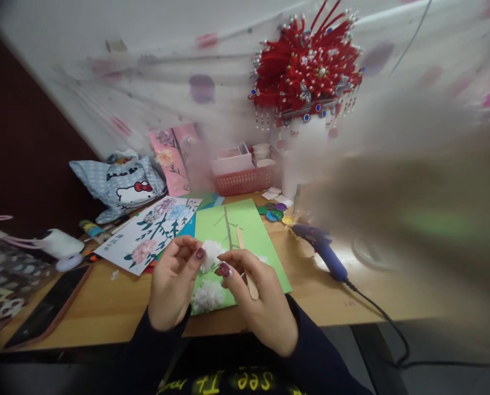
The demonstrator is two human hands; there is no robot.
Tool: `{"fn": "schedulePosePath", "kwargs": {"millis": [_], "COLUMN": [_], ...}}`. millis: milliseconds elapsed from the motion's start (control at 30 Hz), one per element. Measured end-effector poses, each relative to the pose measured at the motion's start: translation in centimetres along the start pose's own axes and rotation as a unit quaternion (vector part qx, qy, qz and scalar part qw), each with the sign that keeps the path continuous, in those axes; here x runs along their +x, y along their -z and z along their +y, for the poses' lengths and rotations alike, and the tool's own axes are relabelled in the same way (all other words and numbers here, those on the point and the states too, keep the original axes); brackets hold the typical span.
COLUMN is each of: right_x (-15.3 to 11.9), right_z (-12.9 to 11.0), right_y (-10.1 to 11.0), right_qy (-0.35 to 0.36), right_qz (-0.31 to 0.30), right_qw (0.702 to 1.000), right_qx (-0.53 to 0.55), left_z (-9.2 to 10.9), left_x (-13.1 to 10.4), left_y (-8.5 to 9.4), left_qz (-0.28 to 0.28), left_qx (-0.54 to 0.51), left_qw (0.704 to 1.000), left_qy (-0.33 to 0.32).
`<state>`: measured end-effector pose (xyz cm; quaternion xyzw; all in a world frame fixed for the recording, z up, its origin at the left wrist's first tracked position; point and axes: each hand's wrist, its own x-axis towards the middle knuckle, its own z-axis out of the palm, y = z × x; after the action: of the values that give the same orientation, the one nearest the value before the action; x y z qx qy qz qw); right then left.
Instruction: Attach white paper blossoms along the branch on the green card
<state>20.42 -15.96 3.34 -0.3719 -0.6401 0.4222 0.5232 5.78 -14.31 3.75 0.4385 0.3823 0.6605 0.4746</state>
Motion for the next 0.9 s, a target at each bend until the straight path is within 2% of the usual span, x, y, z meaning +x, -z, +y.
{"fn": "schedulePosePath", "kwargs": {"millis": [133,267,467,600,667,767,900], "right_x": [0.2,0.4,0.3,0.3,0.2,0.1,0.0], "right_z": [-0.1,0.3,0.7,0.5,0.4,0.3,0.5], "right_y": [-0.2,-0.1,0.1,0.1,0.1,0.0,-0.2], "right_qy": [-0.014,-0.014,-0.010,-0.002,0.000,0.003,0.000], "right_qz": [-0.012,0.002,0.017,0.014,0.007,-0.001,0.000], "right_qw": [0.999,0.999,0.999,0.999,1.000,1.000,1.000], "right_qx": [0.049,0.044,0.037,0.032,0.027,0.019,0.024], "left_z": [0.0,-0.2,0.0,0.9,1.3,1.5,1.1], "left_x": [-0.2,-0.2,0.6,0.6,0.3,-0.2,-0.2], "left_y": [-0.2,-0.5,0.7,1.1,1.0,0.8,0.9], "left_qz": [-0.031,-0.045,-0.035,-0.120,-0.151,-0.147,-0.152], "left_qx": [0.044,0.030,0.022,0.064,0.087,0.104,0.088], "left_qw": [0.998,0.999,0.998,0.984,0.979,0.981,0.981], "left_qy": [-0.012,0.004,0.045,0.113,0.102,0.067,0.078]}}
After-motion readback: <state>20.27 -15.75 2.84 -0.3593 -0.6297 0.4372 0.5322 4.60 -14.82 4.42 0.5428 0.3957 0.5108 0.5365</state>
